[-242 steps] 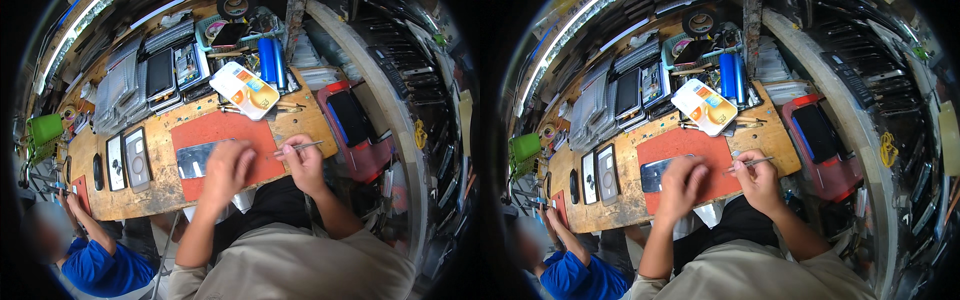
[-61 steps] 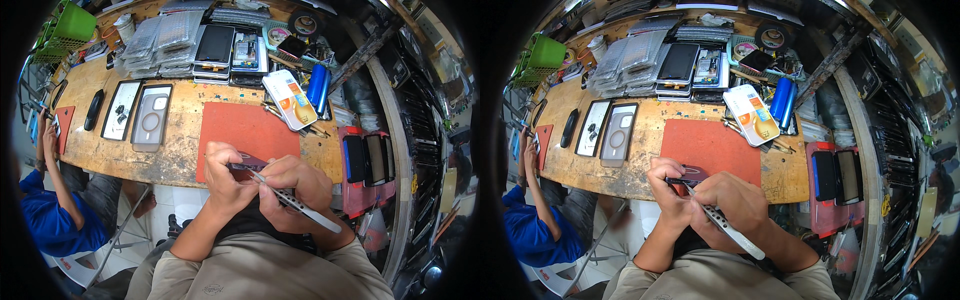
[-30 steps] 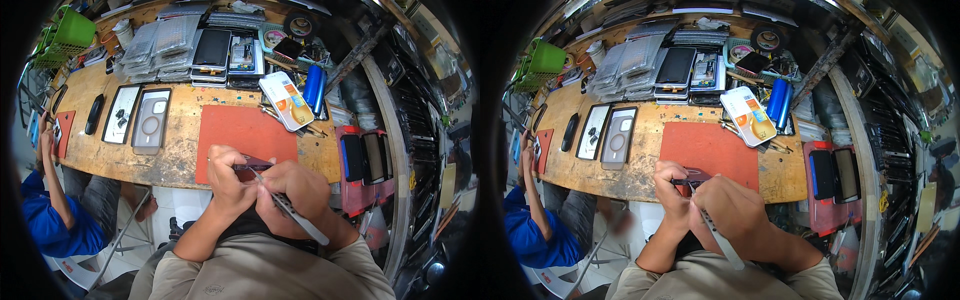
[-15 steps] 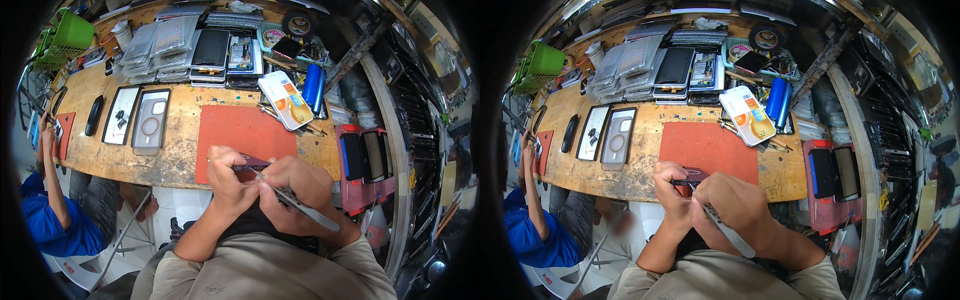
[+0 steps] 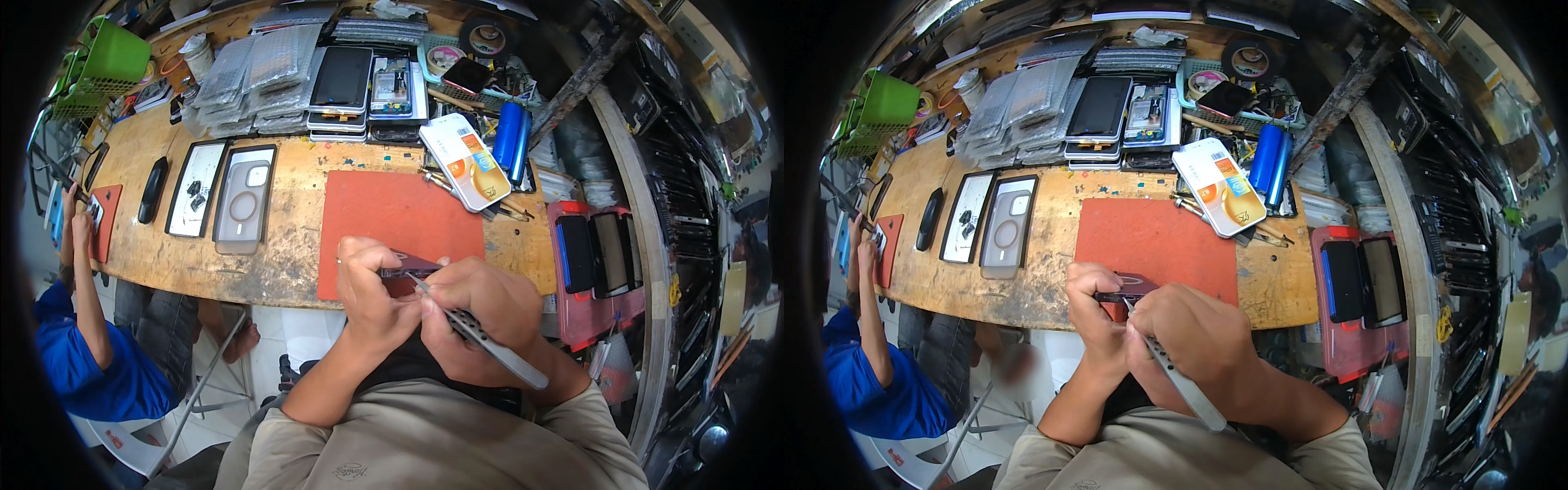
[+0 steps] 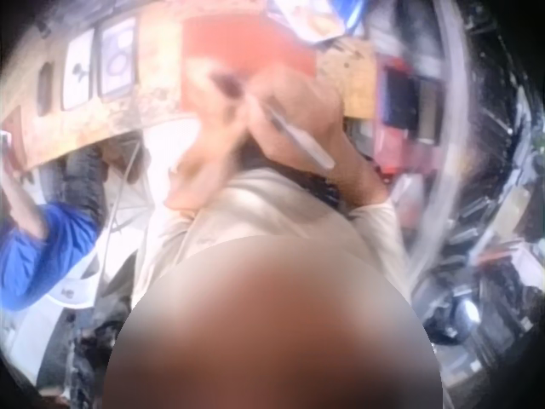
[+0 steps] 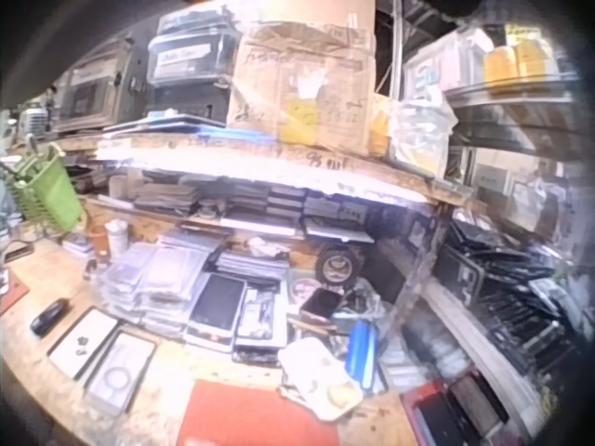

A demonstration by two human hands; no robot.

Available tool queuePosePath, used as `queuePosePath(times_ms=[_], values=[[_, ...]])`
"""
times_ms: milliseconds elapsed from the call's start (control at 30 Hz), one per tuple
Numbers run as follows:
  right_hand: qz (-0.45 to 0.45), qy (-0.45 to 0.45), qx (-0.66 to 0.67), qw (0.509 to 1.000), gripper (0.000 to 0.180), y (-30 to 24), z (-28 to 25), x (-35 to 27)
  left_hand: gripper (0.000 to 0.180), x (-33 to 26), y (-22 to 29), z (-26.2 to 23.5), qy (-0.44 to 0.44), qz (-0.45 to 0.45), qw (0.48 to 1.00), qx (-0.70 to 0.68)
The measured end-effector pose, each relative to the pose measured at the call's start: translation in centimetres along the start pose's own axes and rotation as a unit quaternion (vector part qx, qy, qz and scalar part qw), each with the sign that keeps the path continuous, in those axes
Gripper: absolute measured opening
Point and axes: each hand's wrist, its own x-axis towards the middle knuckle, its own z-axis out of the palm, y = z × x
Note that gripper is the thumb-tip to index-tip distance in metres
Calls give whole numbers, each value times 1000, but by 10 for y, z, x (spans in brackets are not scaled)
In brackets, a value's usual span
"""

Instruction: The person uses a screwdriver to remove screws from a smartphone, then uses a metal prying tool to separate the back cover. They wipe the phone with a cloth and continue prying and adjusting the back cover. The person works at a cluttered workbench with multiple phones and tools visible.

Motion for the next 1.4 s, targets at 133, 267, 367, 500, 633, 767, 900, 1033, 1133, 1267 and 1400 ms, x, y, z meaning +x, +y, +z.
queuePosePath(times_ms=[133,267,367,500,633,767,900,1033,1133,1267,1400], values=[[-20,6,-22,1000,26,-1,3,-1,62,2,2,1,0,0,1000,4],[-6,8,-35,999,27,-2,0,-2,62,2,2,0,4,-13,1000,-1],[3,-4,-37,999,27,-2,-1,-4,62,2,2,1,1,6,1000,6],[35,33,17,999,26,0,4,-2,64,2,2,-1,-5,4,1000,-4],[27,6,50,998,20,-6,-5,-1,65,4,1,-2,-12,16,1000,12],[138,79,253,954,14,-7,-29,-3,67,7,1,-2,3,-19,1000,22],[105,50,196,974,19,0,-19,-8,71,9,-1,-5,7,-15,1000,13],[78,15,160,984,20,8,7,-13,73,6,-2,-7,4,-24,999,-25],[72,29,147,986,20,12,15,-13,74,4,-2,-6,5,-27,999,-28],[44,38,98,993,19,12,14,-11,73,4,-1,-6,4,-16,1000,-12],[51,44,83,994,19,10,15,-9,71,5,-2,-5,5,-16,1000,-6]])
